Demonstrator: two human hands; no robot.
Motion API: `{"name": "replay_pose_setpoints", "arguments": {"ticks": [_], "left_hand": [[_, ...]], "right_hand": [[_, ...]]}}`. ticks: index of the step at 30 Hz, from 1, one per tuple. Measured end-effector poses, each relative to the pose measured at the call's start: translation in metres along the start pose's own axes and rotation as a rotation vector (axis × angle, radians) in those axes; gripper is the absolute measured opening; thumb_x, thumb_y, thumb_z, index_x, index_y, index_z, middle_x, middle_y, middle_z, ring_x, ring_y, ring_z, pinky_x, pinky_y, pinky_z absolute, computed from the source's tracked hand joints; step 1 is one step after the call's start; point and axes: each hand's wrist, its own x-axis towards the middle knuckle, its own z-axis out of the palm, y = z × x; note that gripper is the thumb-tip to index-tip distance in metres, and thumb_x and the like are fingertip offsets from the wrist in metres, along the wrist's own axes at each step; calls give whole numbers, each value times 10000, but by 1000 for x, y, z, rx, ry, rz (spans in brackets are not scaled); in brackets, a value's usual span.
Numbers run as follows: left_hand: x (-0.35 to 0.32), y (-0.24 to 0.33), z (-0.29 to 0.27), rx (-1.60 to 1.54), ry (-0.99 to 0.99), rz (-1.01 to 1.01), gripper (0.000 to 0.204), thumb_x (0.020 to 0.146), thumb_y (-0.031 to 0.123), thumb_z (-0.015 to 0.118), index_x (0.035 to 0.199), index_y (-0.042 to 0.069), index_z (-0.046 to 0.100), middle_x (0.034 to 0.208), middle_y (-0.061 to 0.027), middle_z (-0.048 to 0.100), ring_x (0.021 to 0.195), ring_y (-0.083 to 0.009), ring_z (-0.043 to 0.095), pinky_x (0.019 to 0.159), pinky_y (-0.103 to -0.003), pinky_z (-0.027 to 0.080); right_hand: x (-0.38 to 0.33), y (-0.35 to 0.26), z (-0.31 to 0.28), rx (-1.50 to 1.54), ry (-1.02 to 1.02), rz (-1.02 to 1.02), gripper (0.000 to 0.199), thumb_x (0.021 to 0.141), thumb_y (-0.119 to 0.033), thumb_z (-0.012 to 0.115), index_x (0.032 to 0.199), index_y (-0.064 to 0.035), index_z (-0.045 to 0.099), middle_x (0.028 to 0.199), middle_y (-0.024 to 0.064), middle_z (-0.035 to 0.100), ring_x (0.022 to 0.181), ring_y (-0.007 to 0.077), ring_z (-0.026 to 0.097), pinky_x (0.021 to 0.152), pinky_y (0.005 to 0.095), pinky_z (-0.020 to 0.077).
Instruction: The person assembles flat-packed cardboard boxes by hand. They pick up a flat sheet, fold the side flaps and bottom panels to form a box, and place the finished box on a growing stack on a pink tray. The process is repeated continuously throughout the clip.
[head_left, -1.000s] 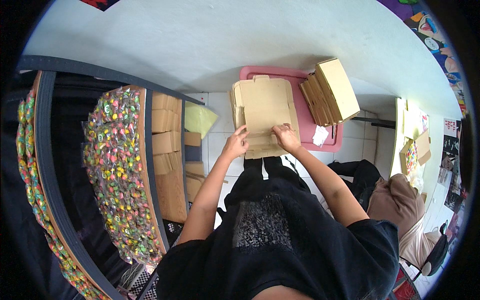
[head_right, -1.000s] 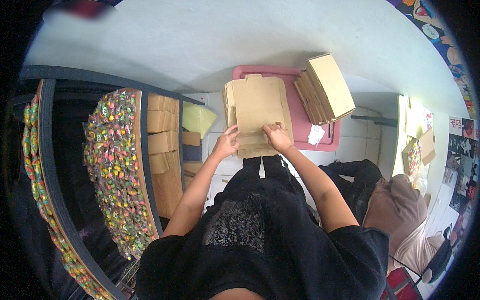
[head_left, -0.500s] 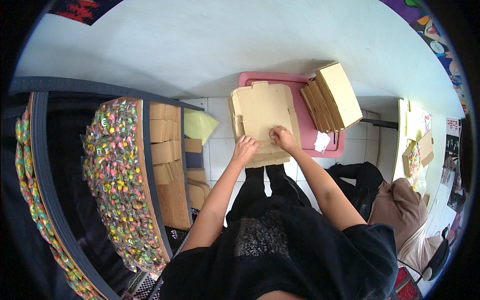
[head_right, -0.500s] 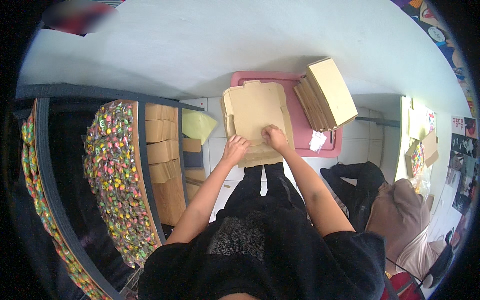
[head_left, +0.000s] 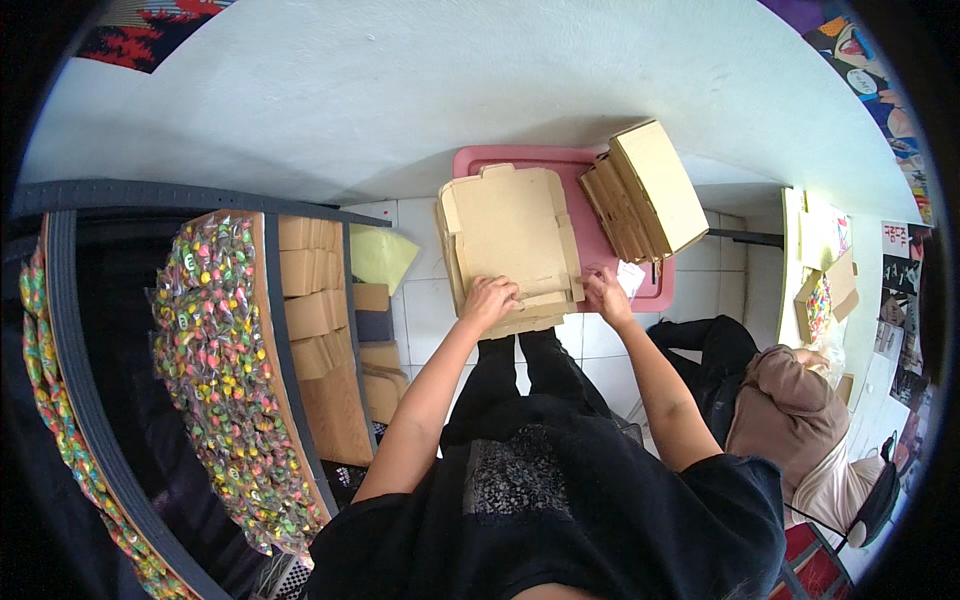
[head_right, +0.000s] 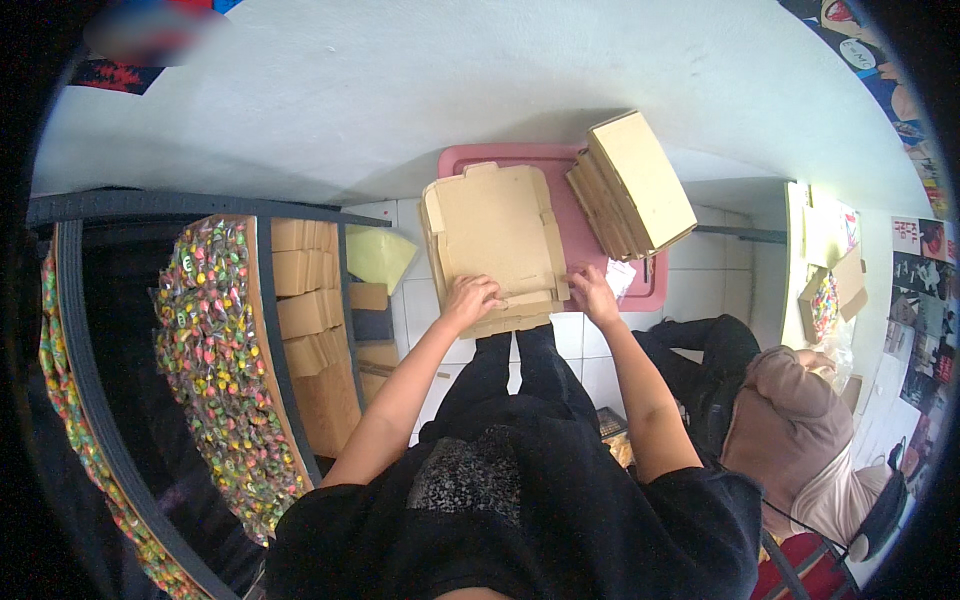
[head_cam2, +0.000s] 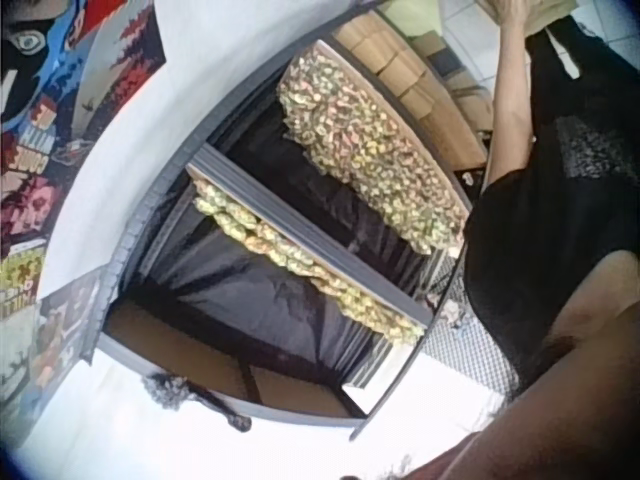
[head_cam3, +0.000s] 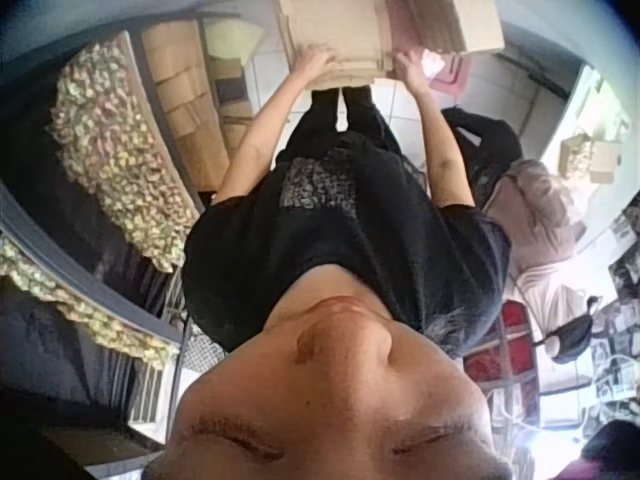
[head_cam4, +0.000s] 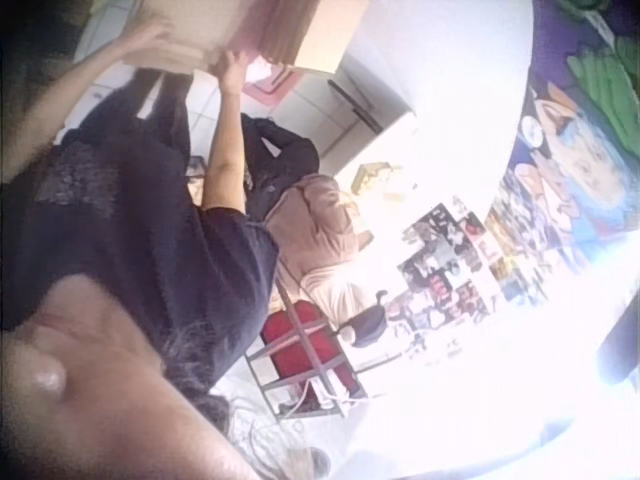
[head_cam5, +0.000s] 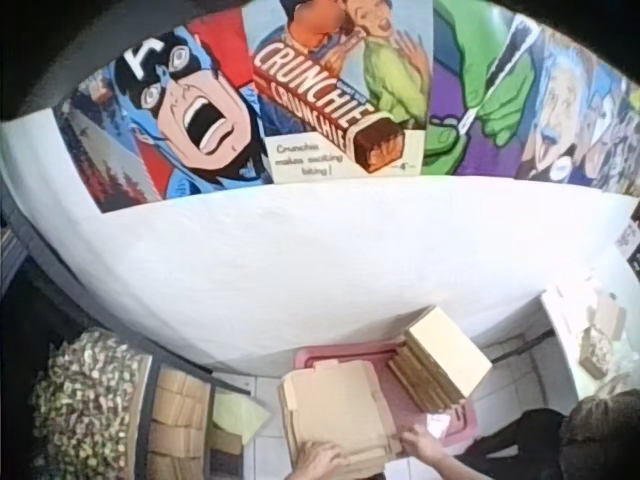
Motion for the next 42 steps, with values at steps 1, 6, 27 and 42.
{"name": "replay_pose_setpoints", "arguments": {"ticks": [1,6,27,42], "left_hand": [[-4,-3,3,-29,32,9,151,763,237,719,856,146,641,924,-15,641,949,-216,606,926,-400,375],[-6,-7,4,-194,108,-17,137,764,203,717,843,122,640,947,-26,645,915,-241,610,869,-391,422],[-5,-2,-3,-35,553,-219,180,869,226,616,987,90,620,953,-82,617,1001,-273,559,922,-432,375],[-46,-25,-6,-366,443,-277,230,917,137,550,1112,30,609,1092,-154,621,979,-338,622,831,-411,507]], "right_hand": [[3,-1,0,64,8,9,281,762,19,644,1027,-73,632,1149,120,550,1060,346,545,878,401,469],[18,-1,7,261,114,101,115,804,-49,660,918,-39,655,1001,115,611,916,290,611,788,359,497],[51,-36,8,43,-81,-69,157,876,-193,619,912,-41,636,861,142,641,832,370,616,726,426,497],[54,-32,9,-51,-130,-15,150,885,-206,593,912,-58,600,867,147,643,827,370,619,688,464,486]]}}
